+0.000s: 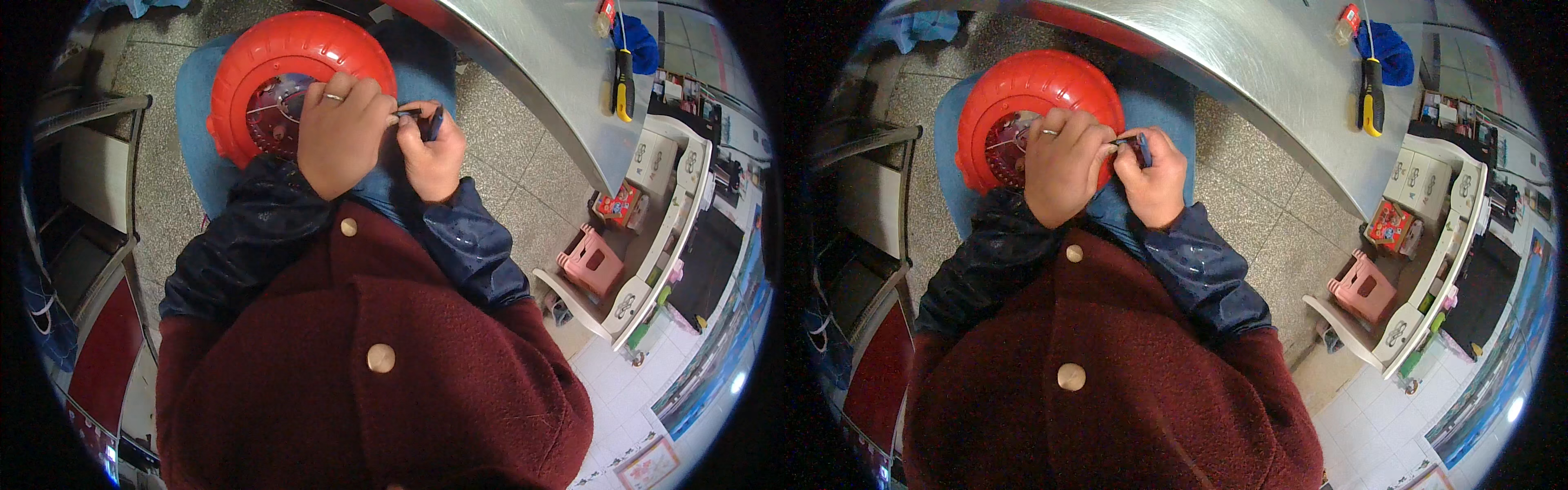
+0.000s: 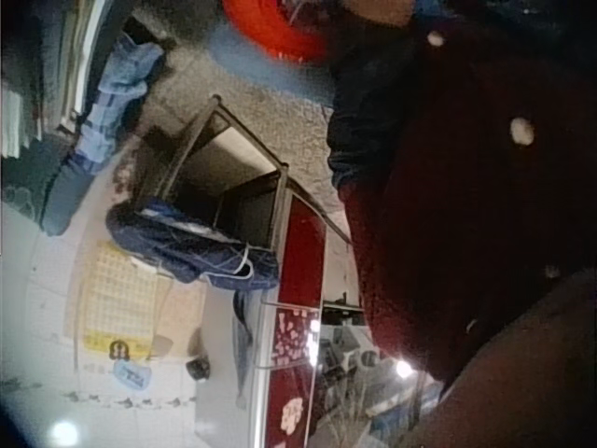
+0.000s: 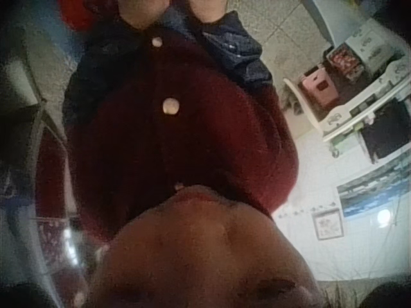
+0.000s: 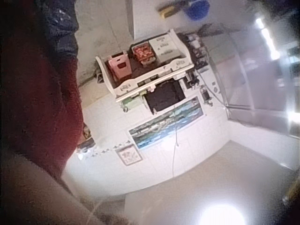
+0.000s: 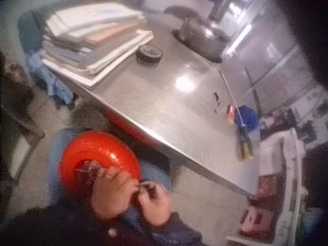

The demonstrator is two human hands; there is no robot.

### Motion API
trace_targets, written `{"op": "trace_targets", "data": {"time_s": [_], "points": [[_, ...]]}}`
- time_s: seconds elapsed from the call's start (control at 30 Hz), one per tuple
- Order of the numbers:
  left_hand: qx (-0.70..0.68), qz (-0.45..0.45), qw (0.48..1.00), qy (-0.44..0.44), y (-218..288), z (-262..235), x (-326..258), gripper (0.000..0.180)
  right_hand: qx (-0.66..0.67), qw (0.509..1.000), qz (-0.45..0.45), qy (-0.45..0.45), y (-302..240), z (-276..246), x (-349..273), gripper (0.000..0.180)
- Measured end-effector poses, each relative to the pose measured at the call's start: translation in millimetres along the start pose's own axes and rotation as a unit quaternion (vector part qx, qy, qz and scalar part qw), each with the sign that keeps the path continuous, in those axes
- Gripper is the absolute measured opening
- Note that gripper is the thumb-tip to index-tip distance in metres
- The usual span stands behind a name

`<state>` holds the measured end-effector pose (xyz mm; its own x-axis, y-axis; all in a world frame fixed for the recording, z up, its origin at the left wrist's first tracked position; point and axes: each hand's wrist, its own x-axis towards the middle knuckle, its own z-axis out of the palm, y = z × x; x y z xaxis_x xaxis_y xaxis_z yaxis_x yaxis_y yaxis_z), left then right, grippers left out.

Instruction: The person works on a red circular electrical fixture, using a screwdriver to adjust internal components and a utility knife to strip wires. They then wrap the exposed wire ends with black electrical tape.

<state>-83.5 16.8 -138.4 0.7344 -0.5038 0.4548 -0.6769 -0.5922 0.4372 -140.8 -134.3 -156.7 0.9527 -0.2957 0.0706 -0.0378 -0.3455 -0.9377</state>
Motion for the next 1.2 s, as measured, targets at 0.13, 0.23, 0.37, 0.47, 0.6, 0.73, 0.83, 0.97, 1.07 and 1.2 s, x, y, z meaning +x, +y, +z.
{"op": "trace_targets", "data": {"time_s": [0.13, 0.23, 0.37, 0.47, 0.6, 0.73, 0.83, 0.97, 1.07, 1.2], "points": [[-0.018, -0.011, 1.000, 0.012, -0.6, 0.8, -1.5, 0.017, -0.039, 0.998, -0.059, 0.007, -2.9, -13.6, -13.5, 0.023], [-0.017, -0.016, 1.000, 0.011, 0.5, 1.9, -3.7, 0.017, -0.107, 0.991, -0.002, -0.085, -9.5, -23.8, -30.9, 0.029], [-0.027, -0.017, 0.999, 0.017, -0.2, 3.9, -3.3, 0.017, -0.118, 0.986, 0.043, -0.111, -10.6, -21.8, -41.1, 0.023], [-0.028, -0.015, 0.999, 0.021, 0.0, 4.1, -3.1, 0.017, -0.130, 0.985, 0.049, -0.101, -8.8, -18.8, -39.9, 0.020], [-0.026, -0.014, 0.999, 0.020, 0.4, 3.3, -3.0, 0.017, -0.144, 0.984, 0.053, -0.095, -7.2, -17.8, -37.0, 0.020], [-0.021, -0.010, 1.000, 0.019, 0.3, 2.3, -2.3, 0.017, -0.151, 0.983, 0.054, -0.094, -5.8, -16.1, -36.4, 0.021], [-0.024, -0.012, 1.000, 0.014, 0.4, 1.8, -2.3, 0.016, -0.151, 0.983, 0.060, -0.085, -4.8, -12.3, -36.7, 0.022], [-0.019, -0.016, 1.000, 0.005, -0.1, 2.1, -2.0, 0.016, -0.150, 0.985, 0.060, -0.066, -4.0, -7.7, -34.9, 0.022], [-0.032, -0.016, 0.999, 0.015, -0.4, 2.7, -1.9, 0.016, -0.146, 0.985, 0.061, -0.065, -3.5, -7.5, -33.2, 0.023], [-0.032, -0.012, 0.999, 0.013, -0.9, 2.3, -2.8, 0.016, -0.107, 0.990, 0.066, -0.072, -0.7, -8.4, -30.3, 0.023]]}}
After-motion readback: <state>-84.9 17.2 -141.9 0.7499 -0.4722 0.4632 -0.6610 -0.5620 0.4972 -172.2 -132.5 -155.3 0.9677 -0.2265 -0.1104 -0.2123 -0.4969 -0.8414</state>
